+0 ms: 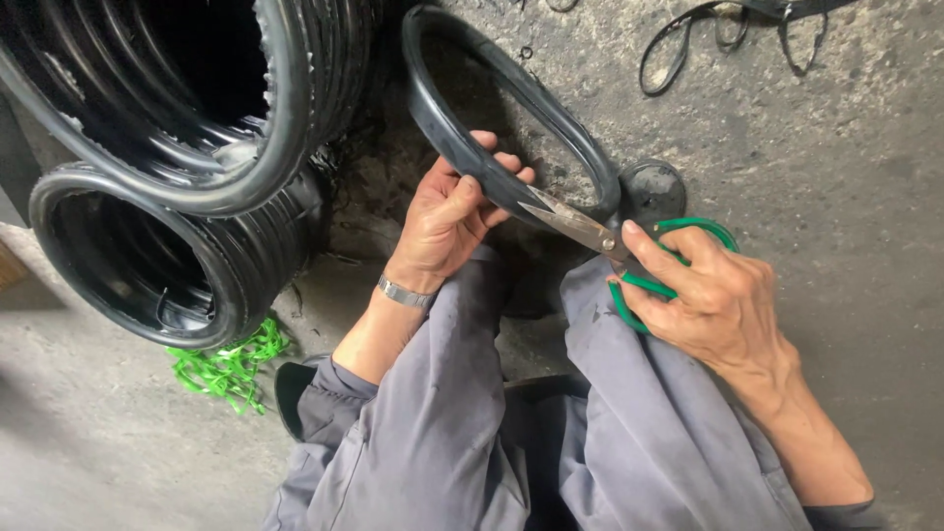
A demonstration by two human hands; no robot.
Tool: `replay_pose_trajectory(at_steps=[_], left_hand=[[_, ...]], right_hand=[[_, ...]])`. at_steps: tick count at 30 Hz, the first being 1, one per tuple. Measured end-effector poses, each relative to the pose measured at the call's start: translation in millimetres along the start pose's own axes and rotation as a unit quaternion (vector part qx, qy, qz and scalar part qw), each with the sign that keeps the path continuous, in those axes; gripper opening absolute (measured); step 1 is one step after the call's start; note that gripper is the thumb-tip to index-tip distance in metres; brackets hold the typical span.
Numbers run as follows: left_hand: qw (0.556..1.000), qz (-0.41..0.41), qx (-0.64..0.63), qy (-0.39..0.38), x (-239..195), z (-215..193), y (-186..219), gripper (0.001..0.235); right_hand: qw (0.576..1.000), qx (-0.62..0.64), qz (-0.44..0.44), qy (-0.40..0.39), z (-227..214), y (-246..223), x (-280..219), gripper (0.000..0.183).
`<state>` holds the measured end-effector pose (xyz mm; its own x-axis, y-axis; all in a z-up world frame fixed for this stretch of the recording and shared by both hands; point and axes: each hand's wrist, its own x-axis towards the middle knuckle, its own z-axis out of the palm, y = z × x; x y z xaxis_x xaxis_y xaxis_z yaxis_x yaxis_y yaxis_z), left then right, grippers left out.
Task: Trimming the inner edge of a black rubber ring using a pair of scissors.
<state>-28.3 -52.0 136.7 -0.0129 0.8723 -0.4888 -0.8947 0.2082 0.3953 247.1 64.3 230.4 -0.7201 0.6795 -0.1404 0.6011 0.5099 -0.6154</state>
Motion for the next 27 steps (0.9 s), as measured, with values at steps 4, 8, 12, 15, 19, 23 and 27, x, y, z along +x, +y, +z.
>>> replay_pose_trajectory(at_steps=[4, 8, 12, 15, 19, 23, 27], left_hand=[[1.000, -0.007, 0.012, 0.004, 0, 0, -1, 0.053], [1.000, -0.006, 0.012, 0.014, 1, 1, -3, 0.050], [1.000, -0.004, 0.017, 0.022, 1, 2, -2, 0.048], [0.999, -0.005, 0.022, 0.024, 0, 2, -2, 0.048], [1.000, -0.005, 0.022, 0.017, 0, 1, -4, 0.049], [1.000, -0.005, 0.021, 0.015, -2, 3, -7, 0.051], [1.000, -0.007, 0.023, 0.016, -2, 2, -10, 0.052]], right_hand=[[0.999, -0.032, -0.026, -0.006, 1, 2, 0, 0.055], [0.998, -0.050, -0.045, -0.008, 4, 6, -1, 0.055], [0.996, -0.055, -0.066, -0.001, 10, 9, -2, 0.055], [0.996, -0.055, -0.072, 0.006, 12, 9, -3, 0.055], [0.995, -0.062, -0.072, 0.010, 15, 8, -7, 0.055], [0.996, -0.062, -0.071, 0.011, 18, 6, -12, 0.055], [0.995, -0.072, -0.066, 0.013, 20, 5, -15, 0.055]])
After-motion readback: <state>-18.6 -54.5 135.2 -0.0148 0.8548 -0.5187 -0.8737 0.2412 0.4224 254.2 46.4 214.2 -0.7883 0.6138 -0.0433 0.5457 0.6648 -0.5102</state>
